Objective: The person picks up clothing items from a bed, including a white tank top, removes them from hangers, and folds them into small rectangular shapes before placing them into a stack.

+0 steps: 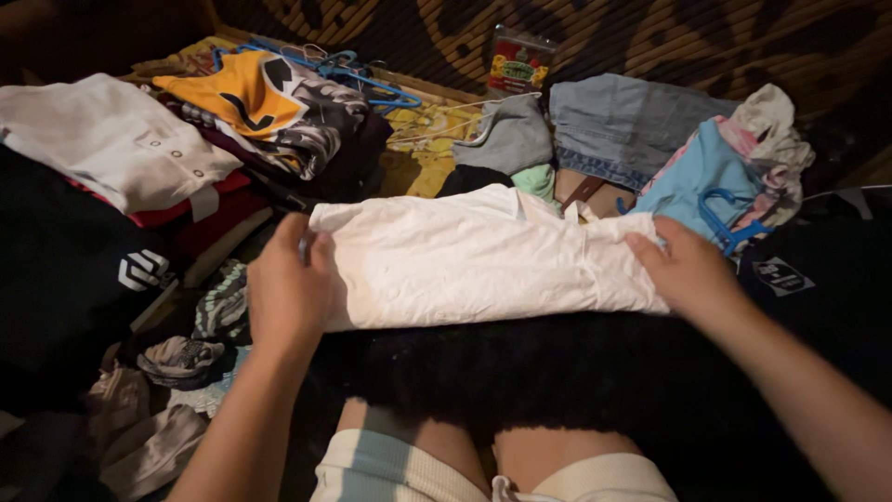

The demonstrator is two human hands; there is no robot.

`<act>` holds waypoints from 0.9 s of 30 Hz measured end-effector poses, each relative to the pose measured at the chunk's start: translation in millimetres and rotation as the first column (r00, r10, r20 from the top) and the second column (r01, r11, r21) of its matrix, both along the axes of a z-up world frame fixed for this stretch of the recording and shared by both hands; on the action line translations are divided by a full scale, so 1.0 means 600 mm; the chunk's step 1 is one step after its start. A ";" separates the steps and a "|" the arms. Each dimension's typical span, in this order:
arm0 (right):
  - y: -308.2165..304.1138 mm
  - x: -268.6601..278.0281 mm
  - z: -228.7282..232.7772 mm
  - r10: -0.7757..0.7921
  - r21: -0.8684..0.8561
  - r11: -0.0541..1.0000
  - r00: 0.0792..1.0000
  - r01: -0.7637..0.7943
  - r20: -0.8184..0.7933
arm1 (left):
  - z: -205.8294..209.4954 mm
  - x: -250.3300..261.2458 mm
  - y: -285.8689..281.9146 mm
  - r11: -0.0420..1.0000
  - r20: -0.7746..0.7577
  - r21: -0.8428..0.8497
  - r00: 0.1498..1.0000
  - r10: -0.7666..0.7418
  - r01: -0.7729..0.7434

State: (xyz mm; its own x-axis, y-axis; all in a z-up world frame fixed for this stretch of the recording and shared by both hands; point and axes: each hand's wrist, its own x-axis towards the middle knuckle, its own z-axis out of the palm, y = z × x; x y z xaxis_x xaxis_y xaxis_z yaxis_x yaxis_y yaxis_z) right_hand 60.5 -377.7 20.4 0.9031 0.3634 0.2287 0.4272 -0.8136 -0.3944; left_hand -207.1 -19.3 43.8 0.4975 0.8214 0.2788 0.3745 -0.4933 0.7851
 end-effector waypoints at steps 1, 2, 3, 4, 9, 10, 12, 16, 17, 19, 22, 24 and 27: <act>-0.003 -0.004 -0.008 0.001 0.001 1.000 1.000 -0.001 0.002 | 0.002 0.002 -0.001 1.000 0.002 0.001 1.000 0.001 -0.001; 0.001 -0.009 -0.018 0.104 -0.006 0.995 0.992 -0.104 0.065 | 0.002 0.004 -0.002 0.999 -0.128 0.004 0.991 0.036 -0.036; 0.005 -0.010 -0.023 0.207 -0.020 0.978 0.970 -0.206 0.127 | -0.001 0.004 0.001 0.997 -0.255 0.011 0.964 0.073 -0.072; 0.005 -0.012 -0.024 0.208 -0.017 0.978 0.970 -0.208 0.128 | -0.009 -0.001 0.002 0.997 -0.254 0.014 0.964 0.075 -0.074; -0.002 -0.016 -0.035 0.081 -0.114 0.991 0.995 -0.074 0.058 | -0.057 -0.027 0.003 0.989 -0.421 -0.144 0.906 -0.028 -0.036; -0.003 -0.013 -0.036 0.088 -0.112 0.990 0.995 -0.081 0.056 | -0.062 -0.025 0.008 0.989 -0.424 -0.141 0.906 -0.021 -0.043; 0.001 -0.008 -0.032 0.147 -0.065 0.988 0.977 -0.138 0.154 | -0.062 -0.012 0.019 0.998 -0.428 -0.061 0.904 -0.001 -0.028; -0.015 -0.010 0.004 -0.038 -0.002 0.999 0.995 0.038 -0.088 | -0.048 0.005 0.030 1.000 -0.495 -0.015 0.869 -0.010 0.003; -0.025 -0.007 0.014 -0.066 -0.055 0.997 0.996 0.063 -0.057 | -0.046 0.005 0.030 1.000 -0.475 -0.019 0.880 -0.012 0.004; -0.043 -0.001 0.027 -0.093 -0.112 0.990 0.995 0.089 -0.031 | -0.048 0.003 0.028 1.000 -0.460 -0.027 0.888 -0.018 0.006; -0.086 0.017 0.060 -0.291 -0.230 0.932 0.957 0.281 -0.011 | -0.047 -0.002 0.034 0.994 -0.521 -0.109 0.852 -0.052 -0.006; -0.117 0.025 0.072 -0.349 -0.257 0.908 0.937 0.331 -0.025 | -0.048 0.000 0.032 0.998 -0.481 -0.069 0.876 -0.043 0.010; -0.156 0.043 0.079 -0.445 -0.231 0.863 0.893 0.449 0.071 | -0.044 0.003 0.029 0.999 -0.497 -0.050 0.867 -0.034 0.011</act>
State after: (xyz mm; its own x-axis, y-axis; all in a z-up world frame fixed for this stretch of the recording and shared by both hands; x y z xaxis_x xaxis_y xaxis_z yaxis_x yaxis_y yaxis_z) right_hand 86.2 -471.0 68.0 0.9788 -0.0339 0.2018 -0.0002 -0.9864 -0.1645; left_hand -205.1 -1.7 17.3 0.5789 0.8140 -0.0469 0.7104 -0.4753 0.5190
